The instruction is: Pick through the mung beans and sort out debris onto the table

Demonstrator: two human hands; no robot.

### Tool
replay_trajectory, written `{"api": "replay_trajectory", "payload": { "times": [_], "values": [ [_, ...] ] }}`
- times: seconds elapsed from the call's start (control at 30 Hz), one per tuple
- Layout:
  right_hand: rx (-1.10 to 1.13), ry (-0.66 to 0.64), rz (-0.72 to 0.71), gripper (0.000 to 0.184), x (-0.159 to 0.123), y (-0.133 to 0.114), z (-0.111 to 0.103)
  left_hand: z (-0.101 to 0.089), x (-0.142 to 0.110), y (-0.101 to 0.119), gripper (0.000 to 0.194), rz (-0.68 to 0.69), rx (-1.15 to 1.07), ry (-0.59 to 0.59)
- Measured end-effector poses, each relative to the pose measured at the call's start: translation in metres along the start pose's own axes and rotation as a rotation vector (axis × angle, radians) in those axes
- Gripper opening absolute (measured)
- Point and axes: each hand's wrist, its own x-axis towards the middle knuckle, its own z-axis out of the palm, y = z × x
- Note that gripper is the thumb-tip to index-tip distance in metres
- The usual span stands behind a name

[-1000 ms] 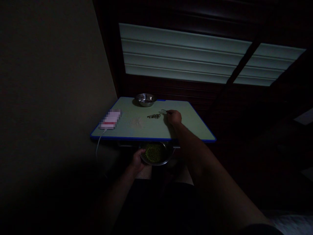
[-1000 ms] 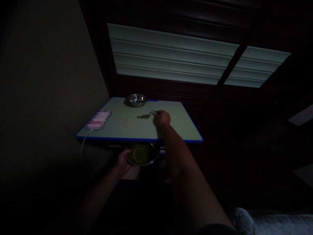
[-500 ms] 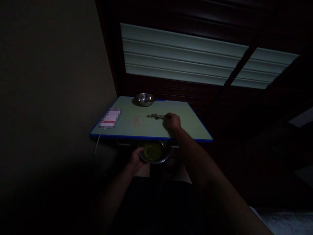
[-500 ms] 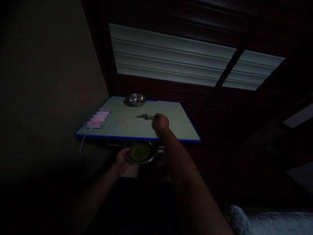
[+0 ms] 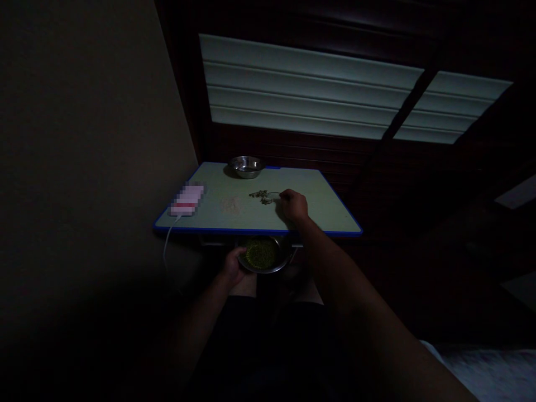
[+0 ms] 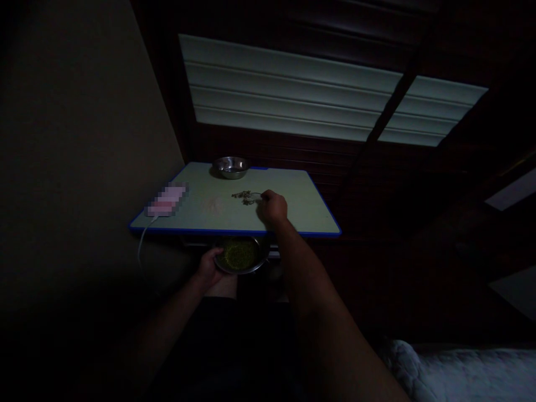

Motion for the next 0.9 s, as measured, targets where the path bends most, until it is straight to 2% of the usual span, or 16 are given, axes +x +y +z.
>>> {"api": "replay_trajectory", "payload": {
  "times": [0.27,0.4,0.53,0.77,0.9],
  "values": [
    [-0.066,0.105,0.229,0.023,-0.002,-0.001,-0.008,-0.002,0.000,0.001,0.033,-0.004,-0.007,-0.009],
    [-0.115,0.136,0.290,0.021,-0.001,0.001,-0.008,-0.002,0.000,0.000,0.032,0.005,0.008,0.018],
    [-0.115,0.141,0.288,0.019,-0.002,0.001,-0.008,-0.002,0.001,0.000,0.029,0.017,0.013,0.004],
    [-0.110,0.073,0.232,0.020,-0.003,-0.006,-0.010,0.000,-0.002,0.001,0.025,0.010,0.014,0.021],
    [-0.103,0.097,0.245,0.022,-0.004,-0.007,-0.012,-0.002,-0.001,0.000,0.028,0.018,0.013,0.017]
  ]
}}
